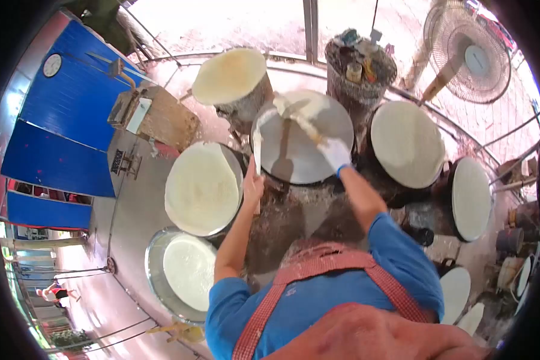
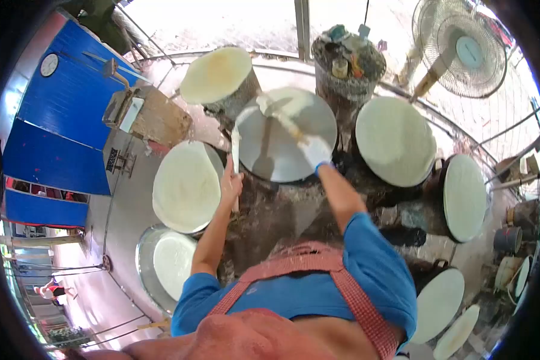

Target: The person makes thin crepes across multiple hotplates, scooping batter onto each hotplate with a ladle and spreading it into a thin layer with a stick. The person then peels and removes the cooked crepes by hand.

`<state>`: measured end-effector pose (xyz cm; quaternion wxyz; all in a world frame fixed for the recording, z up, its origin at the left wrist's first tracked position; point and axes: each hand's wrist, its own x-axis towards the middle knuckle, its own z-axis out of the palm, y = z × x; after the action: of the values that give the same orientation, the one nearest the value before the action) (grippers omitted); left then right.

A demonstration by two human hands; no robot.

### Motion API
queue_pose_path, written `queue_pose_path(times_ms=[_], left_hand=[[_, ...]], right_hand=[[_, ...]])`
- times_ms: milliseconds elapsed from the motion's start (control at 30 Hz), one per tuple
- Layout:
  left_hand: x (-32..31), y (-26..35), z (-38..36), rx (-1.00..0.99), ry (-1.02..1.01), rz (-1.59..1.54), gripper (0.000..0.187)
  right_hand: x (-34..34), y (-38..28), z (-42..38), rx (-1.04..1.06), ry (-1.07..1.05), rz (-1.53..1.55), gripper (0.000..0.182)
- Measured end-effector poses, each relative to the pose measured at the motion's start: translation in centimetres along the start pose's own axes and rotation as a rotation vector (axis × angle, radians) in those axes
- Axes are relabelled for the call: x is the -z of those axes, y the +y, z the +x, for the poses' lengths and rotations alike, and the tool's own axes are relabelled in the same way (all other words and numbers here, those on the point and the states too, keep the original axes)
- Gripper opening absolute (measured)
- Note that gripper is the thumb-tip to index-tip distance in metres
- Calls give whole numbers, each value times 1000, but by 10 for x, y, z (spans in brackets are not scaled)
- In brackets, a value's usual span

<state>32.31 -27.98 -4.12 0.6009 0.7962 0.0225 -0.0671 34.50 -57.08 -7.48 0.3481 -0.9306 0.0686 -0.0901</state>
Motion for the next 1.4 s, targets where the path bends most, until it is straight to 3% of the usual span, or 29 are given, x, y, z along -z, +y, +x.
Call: queue_pose_path(times_ms=[33, 67, 100, 167, 200, 233, 267, 367, 500, 567, 600, 700, 733, 800, 833, 900, 933, 1000, 1033, 1100, 1167, 1233, 1267, 1300, 1333, 1367, 1400], left_hand=[[7, 0, -27, 262, -66, 61, 69], [16, -22, -50, 302, -66, 59, 69], [23, -48, -70, 238, -22, 44, 70], [31, -78, -93, 163, 7, 15, 70], [34, -87, -103, 153, 9, 19, 70], [34, -90, -105, 130, -4, 13, 70], [35, -92, -107, 107, -17, 8, 70], [44, -78, -121, 157, -5, 142, 70], [45, -66, -111, -28, -18, 383, 73], [36, -62, -114, 20, 13, 446, 77], [35, -65, -115, 21, 5, 438, 80], [27, -42, -118, 137, 22, 379, 71], [27, -55, -119, 51, 71, 455, 67], [28, -93, -114, -91, 143, 475, 60], [23, -46, -119, 275, 62, 373, 59], [17, -47, -120, 228, 90, 336, 59], [11, -38, -115, 223, 98, 330, 59], [6, -24, -120, 424, 90, 332, 59], [5, -31, -124, 434, 102, 331, 59], [7, -51, -125, 297, 88, 356, 61], [2, -60, -123, 380, 119, 386, 61], [1, -102, -124, -139, 263, 529, 61], [1, -107, -128, 240, 205, 213, 60], [-3, -89, -132, 243, 212, 208, 60], [-10, -52, -143, 385, 239, 58, 59], [-14, -32, -150, 526, 265, -92, 58], [-16, -43, -160, 529, 276, -98, 58]], right_hand=[[23, -7, -3, -33, 4, -96, 31], [34, 16, -5, 28, 64, -124, 31], [41, 43, -10, -42, 27, 118, 27], [57, 12, -39, -460, -44, 604, 22], [11, 9, -47, -579, 136, 1058, 22], [-15, -4, -49, -572, 183, 1047, 28], [-40, 0, -46, -580, -2, 1037, 29], [4, -14, -33, -23, -24, 332, 27], [17, 54, -40, -561, 41, 1007, 20], [-33, 27, -48, -387, 112, 1132, 29], [-15, -7, -52, -670, -142, 1118, 30], [19, 0, -31, -516, -302, 1001, 31], [23, 29, -22, -385, -232, 997, 31], [54, 51, -4, -530, -235, 1084, 29], [64, 47, -6, -625, -173, 1128, 28], [23, 43, -2, -525, -248, 1064, 23], [33, 23, -8, -561, -365, 1017, 27], [49, 24, -4, -593, -536, 1030, 28], [65, 32, 0, -639, -638, 1069, 31], [83, 54, 26, -570, -563, 983, 32], [84, 74, 56, -544, -504, 1038, 30], [69, 52, 54, -590, -416, 930, 30], [62, 47, 43, -545, -560, 956, 31], [57, 46, 36, -492, -703, 971, 32], [53, 60, 31, -482, -787, 950, 33], [63, 65, 30, -481, -801, 942, 33], [80, 65, 32, -512, -807, 887, 28]])
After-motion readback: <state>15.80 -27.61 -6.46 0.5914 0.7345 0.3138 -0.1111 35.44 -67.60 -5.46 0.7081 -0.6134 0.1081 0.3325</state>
